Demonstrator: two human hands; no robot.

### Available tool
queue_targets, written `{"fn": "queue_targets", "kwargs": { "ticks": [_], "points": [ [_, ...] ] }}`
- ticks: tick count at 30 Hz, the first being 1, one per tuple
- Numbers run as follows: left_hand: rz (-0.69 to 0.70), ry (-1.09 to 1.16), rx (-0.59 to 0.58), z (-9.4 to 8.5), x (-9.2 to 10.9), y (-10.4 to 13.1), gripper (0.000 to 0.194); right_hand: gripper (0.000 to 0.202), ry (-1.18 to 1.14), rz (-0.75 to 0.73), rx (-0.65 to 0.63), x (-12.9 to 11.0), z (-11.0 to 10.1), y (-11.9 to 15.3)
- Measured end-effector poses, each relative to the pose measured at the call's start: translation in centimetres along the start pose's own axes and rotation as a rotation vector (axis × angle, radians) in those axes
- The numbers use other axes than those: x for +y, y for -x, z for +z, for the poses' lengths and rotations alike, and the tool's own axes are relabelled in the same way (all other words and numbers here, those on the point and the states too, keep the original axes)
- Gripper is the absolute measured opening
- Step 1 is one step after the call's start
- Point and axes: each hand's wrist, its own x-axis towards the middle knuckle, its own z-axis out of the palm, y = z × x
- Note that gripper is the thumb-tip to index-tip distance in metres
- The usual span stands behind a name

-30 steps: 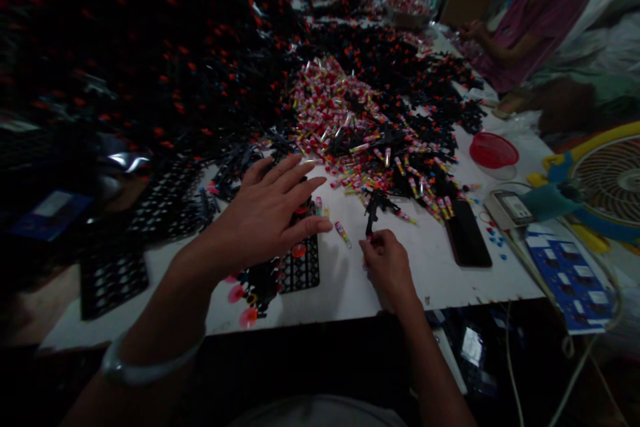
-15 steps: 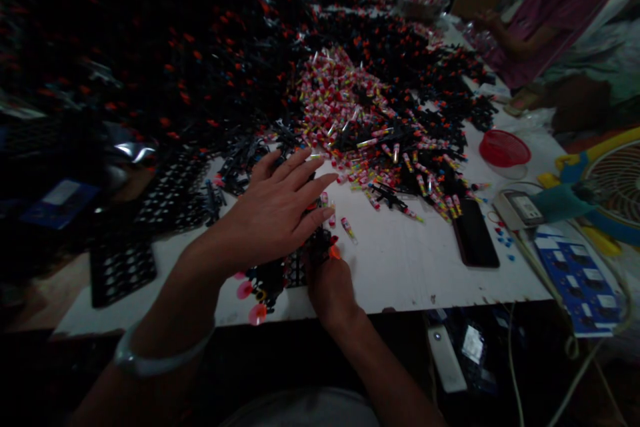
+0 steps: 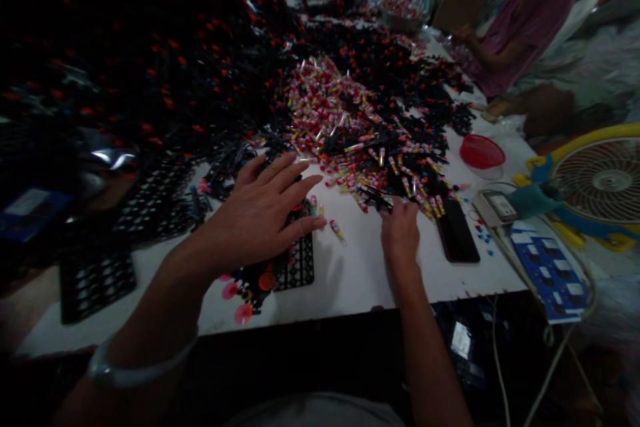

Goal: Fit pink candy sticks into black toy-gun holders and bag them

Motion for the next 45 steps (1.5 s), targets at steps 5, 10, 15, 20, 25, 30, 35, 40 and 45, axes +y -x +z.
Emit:
{"fn": "queue_targets", "kwargs": {
  "ticks": [5, 10, 15, 20, 25, 30, 35, 40, 45],
  "points": [
    [-0.016, 0.006, -0.002, 0.0, 0.1, -0.2, 0.054, 0.014, 0.004, -0.014, -0.094, 2.4, -0.5, -1.6],
    [-0.012, -0.014, -0.025, -0.1, 0.2, -0.3, 0.049, 0.026, -0.71, 0.088, -0.324, -3.1, 2.3, 2.3],
    [-0.024, -0.007, -0.032, -0.2, 0.2, -0.3, 0.045, 0.015, -0.885, 0.026, -0.43, -7.4, 4.5, 3.4],
    [-0.033, 0.027, -0.014, -0.1, 0.3, -0.4, 0.047, 0.023, -0.505, -0.157, -0.355, -8.7, 5.1, 3.9],
    [-0.05, -0.011, -0.014, 0.0, 0.4, -0.5, 0.052, 0.025, -0.304, -0.238, -0.399, -9.9, 5.5, 4.9],
    [-0.021, -0.07, -0.017, 0.0, 0.3, -0.4, 0.044, 0.026, -0.259, -0.253, -0.199, -5.1, 3.7, 0.2],
    [-0.032, -0.076, 0.016, 0.1, 0.1, -0.3, 0.043, 0.038, 0.131, -0.092, 0.01, 0.9, 2.5, -4.5],
    [-0.035, -0.085, -0.004, 0.3, 0.1, -0.5, 0.043, 0.034, 0.079, -0.277, -0.051, 1.6, 2.1, -3.3],
    [-0.031, -0.083, -0.033, 0.2, 0.0, -0.6, 0.044, 0.029, 0.158, -0.016, 0.147, 2.7, 0.6, -4.0]
  ]
}}
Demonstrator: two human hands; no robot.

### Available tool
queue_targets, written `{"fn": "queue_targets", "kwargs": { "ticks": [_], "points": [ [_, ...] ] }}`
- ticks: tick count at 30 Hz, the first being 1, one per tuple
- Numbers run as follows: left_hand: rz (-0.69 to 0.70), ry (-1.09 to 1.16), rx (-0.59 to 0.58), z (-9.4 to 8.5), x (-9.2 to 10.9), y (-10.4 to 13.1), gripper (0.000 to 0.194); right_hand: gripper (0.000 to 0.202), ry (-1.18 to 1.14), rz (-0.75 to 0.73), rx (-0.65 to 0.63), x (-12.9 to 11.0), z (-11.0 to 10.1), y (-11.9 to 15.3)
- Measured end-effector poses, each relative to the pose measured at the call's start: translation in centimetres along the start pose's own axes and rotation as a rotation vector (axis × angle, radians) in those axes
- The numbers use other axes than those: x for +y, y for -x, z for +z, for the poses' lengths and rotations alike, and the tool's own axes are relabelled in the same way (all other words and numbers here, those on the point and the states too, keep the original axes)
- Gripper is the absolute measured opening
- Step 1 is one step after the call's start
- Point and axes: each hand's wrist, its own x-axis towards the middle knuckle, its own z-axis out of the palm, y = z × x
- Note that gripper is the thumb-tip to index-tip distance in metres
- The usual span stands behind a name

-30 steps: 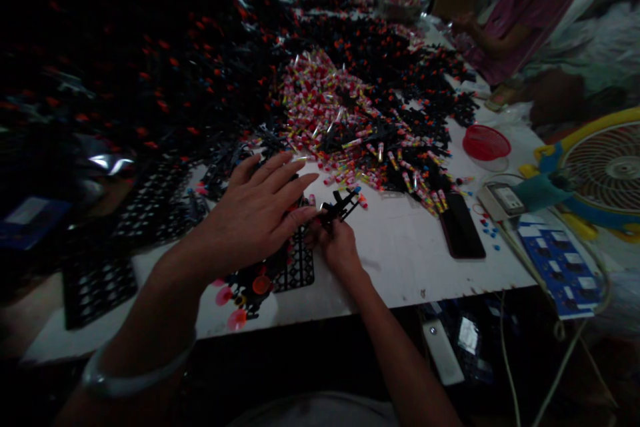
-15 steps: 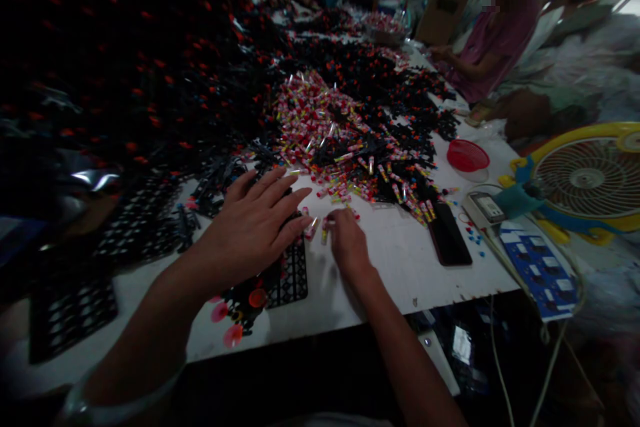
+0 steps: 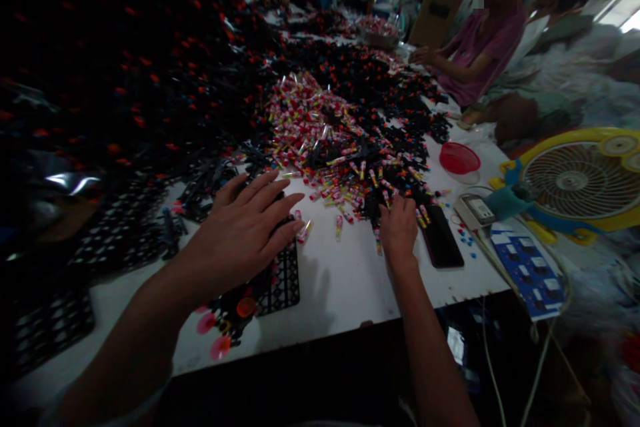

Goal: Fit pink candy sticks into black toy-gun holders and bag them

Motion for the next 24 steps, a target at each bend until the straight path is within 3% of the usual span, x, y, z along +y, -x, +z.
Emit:
{"fn": "queue_targets", "kwargs": {
  "ticks": [4, 7, 11, 14, 17, 19, 24],
  "points": [
    [-0.006, 0.007, 0.013, -0.1, 0.0, 0.0, 0.043, 0.024, 0.095, 0.088, -0.124, 0.4, -0.8, -0.7],
    [-0.018, 0.023, 0.004, -0.3, 0.1, 0.0, 0.043, 0.02, 0.097, 0.073, -0.189, 0.1, -1.6, 0.7],
    [-0.029, 0.048, 0.004, -0.3, 0.2, 0.0, 0.041, 0.018, 0.042, 0.123, -0.42, -0.3, -2.6, 3.4],
    [-0.017, 0.073, 0.021, -0.1, 0.3, 0.0, 0.039, 0.015, -0.32, 0.204, -0.506, -1.8, -2.9, 4.6],
    [-0.014, 0.085, 0.037, 0.0, 0.3, 0.0, 0.039, 0.025, -0.888, 0.274, -0.639, -5.0, -2.4, 5.4],
    [-0.016, 0.077, 0.038, 0.0, 0.3, 0.1, 0.039, 0.028, -1.149, 0.281, -0.696, -7.4, -1.8, 5.9],
    [-0.035, 0.062, 0.031, -0.1, 0.4, 0.2, 0.039, 0.023, -1.28, 0.253, -0.686, -10.8, -0.5, 7.6]
  ]
}}
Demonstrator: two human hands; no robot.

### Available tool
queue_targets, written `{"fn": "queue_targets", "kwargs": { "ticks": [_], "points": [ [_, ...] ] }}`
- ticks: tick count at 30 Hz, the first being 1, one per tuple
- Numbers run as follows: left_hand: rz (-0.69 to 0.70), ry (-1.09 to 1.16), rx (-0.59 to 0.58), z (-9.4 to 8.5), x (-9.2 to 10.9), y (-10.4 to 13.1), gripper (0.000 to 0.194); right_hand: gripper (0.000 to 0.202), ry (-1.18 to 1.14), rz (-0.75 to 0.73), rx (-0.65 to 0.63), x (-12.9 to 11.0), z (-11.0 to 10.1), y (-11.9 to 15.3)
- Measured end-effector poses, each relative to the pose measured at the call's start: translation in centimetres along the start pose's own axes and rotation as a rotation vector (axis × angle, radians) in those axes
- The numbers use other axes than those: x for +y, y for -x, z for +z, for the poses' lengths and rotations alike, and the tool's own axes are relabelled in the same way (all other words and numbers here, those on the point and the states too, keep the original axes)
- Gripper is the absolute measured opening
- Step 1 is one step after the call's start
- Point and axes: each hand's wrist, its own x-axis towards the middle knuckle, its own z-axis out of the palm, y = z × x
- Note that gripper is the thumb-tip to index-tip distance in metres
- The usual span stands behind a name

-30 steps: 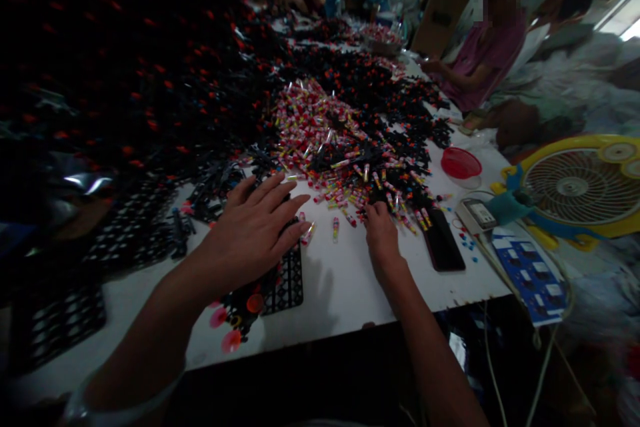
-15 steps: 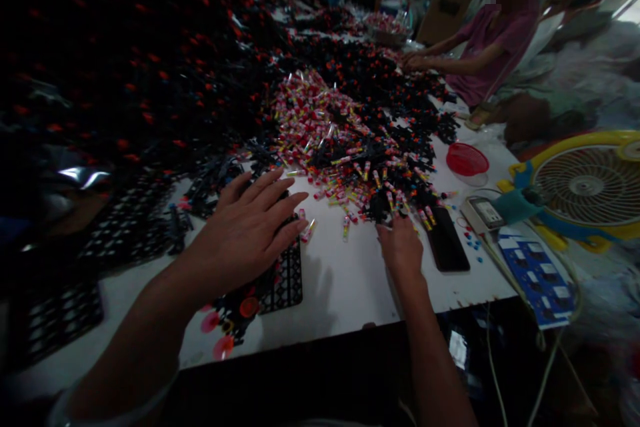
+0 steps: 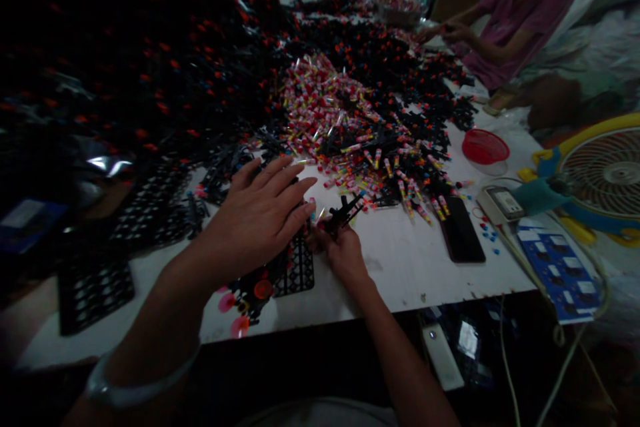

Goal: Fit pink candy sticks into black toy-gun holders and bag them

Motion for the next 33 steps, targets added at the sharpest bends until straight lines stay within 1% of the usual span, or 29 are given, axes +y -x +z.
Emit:
{"fn": "queue_targets", "kwargs": {
  "ticks": [3, 7, 9, 11, 13, 16, 18, 21, 24, 25, 27, 28, 29, 30, 31, 33],
  "points": [
    [-0.006, 0.003, -0.013, -0.1, 0.0, 0.0, 0.04, 0.021, 0.024, 0.019, 0.01, 0.6, 0.4, 0.9],
    [-0.018, -0.011, -0.027, -0.1, 0.1, 0.0, 0.042, 0.02, 0.09, 0.022, -0.057, 1.1, 0.6, 2.0],
    [-0.023, -0.005, -0.015, -0.1, 0.1, 0.0, 0.041, 0.023, 0.16, 0.002, -0.058, 1.2, 0.8, 2.6],
    [-0.021, 0.014, -0.004, -0.2, 0.2, 0.1, 0.039, 0.026, 0.236, -0.02, -0.018, 1.3, 1.0, 3.2],
    [-0.022, 0.034, -0.006, -0.2, 0.2, 0.1, 0.038, 0.023, 0.288, -0.041, -0.008, 1.3, 1.1, 3.9],
    [-0.039, 0.026, -0.029, -0.2, 0.2, 0.1, 0.04, 0.018, 0.366, -0.116, -0.032, 1.5, 1.6, 4.8],
    [-0.045, 0.011, -0.039, -0.2, 0.2, 0.0, 0.041, 0.016, 0.461, -0.182, -0.026, 1.9, 2.1, 5.3],
    [-0.033, 0.009, -0.024, 0.0, 0.2, -0.1, 0.043, 0.016, 0.649, -0.246, -0.005, 2.9, 3.5, 6.1],
    [-0.017, 0.022, 0.01, 0.1, 0.1, -0.1, 0.043, 0.018, 0.783, -0.245, 0.008, 3.3, 4.6, 6.4],
    [-0.014, 0.027, 0.02, 0.2, 0.0, -0.1, 0.043, 0.019, 0.783, -0.235, -0.019, 3.1, 4.6, 6.3],
    [-0.015, 0.03, 0.036, 0.2, 0.0, -0.1, 0.042, 0.018, 0.714, -0.219, -0.139, 2.2, 3.4, 5.5],
    [-0.019, 0.03, 0.041, 0.2, 0.0, -0.1, 0.041, 0.016, 0.67, -0.216, -0.179, 1.6, 2.2, 4.9],
    [-0.023, 0.029, 0.045, 0.2, 0.0, -0.1, 0.041, 0.013, 0.639, -0.215, -0.167, 0.9, 0.6, 4.1],
    [-0.029, 0.03, 0.048, 0.2, 0.0, -0.1, 0.041, 0.011, 0.634, -0.211, -0.105, 0.2, -1.3, 3.2],
    [-0.035, 0.033, 0.05, 0.2, 0.0, -0.1, 0.041, 0.01, 0.664, -0.199, 0.062, -0.3, -3.4, 2.2],
    [-0.048, 0.035, 0.051, 0.3, 0.0, -0.3, 0.041, 0.02, 0.855, -0.163, 0.485, -1.1, -7.7, 0.1]
  ]
}}
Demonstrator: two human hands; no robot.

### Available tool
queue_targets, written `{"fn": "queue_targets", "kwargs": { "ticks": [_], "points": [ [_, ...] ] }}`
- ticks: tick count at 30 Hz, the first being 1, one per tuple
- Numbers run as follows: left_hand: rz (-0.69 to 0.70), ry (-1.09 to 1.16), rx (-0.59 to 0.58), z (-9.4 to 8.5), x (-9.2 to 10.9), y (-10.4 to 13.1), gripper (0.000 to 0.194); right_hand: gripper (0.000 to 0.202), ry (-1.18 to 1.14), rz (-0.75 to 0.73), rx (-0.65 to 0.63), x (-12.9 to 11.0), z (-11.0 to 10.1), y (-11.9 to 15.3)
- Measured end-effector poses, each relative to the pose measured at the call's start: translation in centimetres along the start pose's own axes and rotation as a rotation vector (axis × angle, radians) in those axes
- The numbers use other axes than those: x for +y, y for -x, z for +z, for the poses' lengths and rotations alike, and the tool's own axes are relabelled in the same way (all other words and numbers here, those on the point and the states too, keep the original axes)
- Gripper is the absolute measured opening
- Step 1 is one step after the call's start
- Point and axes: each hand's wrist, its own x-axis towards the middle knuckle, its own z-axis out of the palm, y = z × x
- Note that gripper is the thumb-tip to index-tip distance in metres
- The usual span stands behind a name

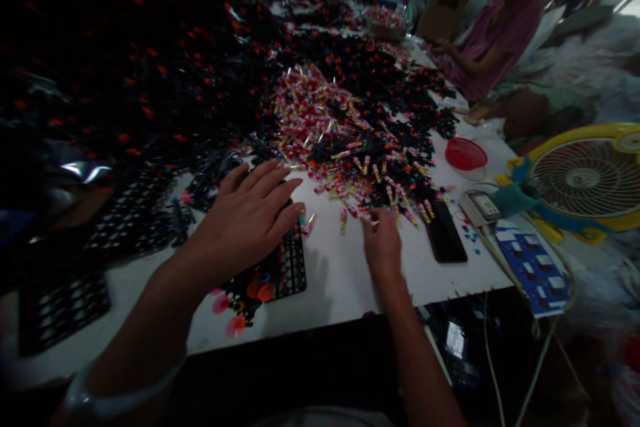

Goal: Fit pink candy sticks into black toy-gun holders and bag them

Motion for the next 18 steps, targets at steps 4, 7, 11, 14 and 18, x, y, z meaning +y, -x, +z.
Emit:
{"fn": "queue_targets", "kwargs": {
  "ticks": [4, 7, 11, 14, 18],
  "points": [
    [-0.041, -0.039, 0.008, 0.3, -0.2, -0.8, 0.043, 0.023, 0.415, 0.157, 0.077, 3.4, -1.5, -4.2],
    [-0.069, -0.032, 0.033, -0.1, -0.3, -1.2, 0.047, 0.019, 0.453, 0.16, -0.067, 3.5, -1.8, -3.1],
    [-0.074, -0.054, -0.014, -1.2, 0.6, -0.3, 0.064, 0.017, 0.401, 0.163, -0.247, 3.1, -2.7, 0.1],
    [-0.032, -0.074, -0.091, -1.3, 1.6, 0.6, 0.077, 0.02, 0.24, 0.169, -0.257, 3.5, -3.3, 1.1],
    [-0.022, -0.059, -0.078, -0.5, 2.0, 1.1, 0.069, 0.026, 0.012, 0.186, -0.343, 3.4, -3.0, 1.0]
  ]
}}
